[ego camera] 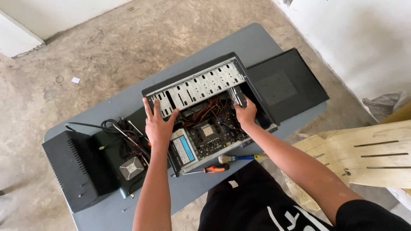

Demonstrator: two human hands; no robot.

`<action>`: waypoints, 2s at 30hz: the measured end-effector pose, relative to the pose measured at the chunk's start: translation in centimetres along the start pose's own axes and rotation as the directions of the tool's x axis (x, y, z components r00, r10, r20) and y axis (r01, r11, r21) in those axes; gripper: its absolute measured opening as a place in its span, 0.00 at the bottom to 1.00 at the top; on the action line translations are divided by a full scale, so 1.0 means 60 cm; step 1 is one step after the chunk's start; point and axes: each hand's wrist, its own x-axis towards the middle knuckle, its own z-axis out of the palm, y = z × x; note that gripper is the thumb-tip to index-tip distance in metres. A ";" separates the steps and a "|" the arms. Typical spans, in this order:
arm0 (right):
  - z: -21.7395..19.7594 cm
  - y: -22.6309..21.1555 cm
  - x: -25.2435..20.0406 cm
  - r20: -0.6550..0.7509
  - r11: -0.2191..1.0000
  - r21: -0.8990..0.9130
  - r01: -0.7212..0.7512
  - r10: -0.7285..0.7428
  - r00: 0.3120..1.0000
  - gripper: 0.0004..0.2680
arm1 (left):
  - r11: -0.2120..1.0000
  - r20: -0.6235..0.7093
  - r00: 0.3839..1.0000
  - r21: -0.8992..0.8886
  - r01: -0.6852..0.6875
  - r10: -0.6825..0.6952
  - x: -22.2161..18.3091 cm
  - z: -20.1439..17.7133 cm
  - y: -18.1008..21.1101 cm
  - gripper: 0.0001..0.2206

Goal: Removing a hard drive from a computer case using a screwdriver

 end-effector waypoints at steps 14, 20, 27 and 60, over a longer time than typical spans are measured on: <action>0.014 0.000 0.060 0.181 0.892 -0.433 0.130 -0.055 0.982 0.09 | 0.999 -0.001 1.000 -0.042 0.004 -0.004 0.000 -0.004 -0.005 0.44; 0.026 -0.019 0.088 0.231 0.855 -0.492 0.167 -0.057 0.971 0.09 | 0.998 0.000 1.000 -0.058 -0.007 0.007 -0.003 -0.004 -0.006 0.44; 0.014 -0.081 0.053 0.304 0.808 -0.523 0.271 -0.120 0.945 0.11 | 0.995 -0.009 1.000 -0.098 -0.010 0.010 -0.005 -0.009 -0.003 0.43; 0.028 -0.072 0.075 0.060 0.960 -0.262 0.095 -0.082 0.995 0.16 | 0.991 -0.012 1.000 -0.132 0.007 -0.009 0.000 -0.004 -0.006 0.42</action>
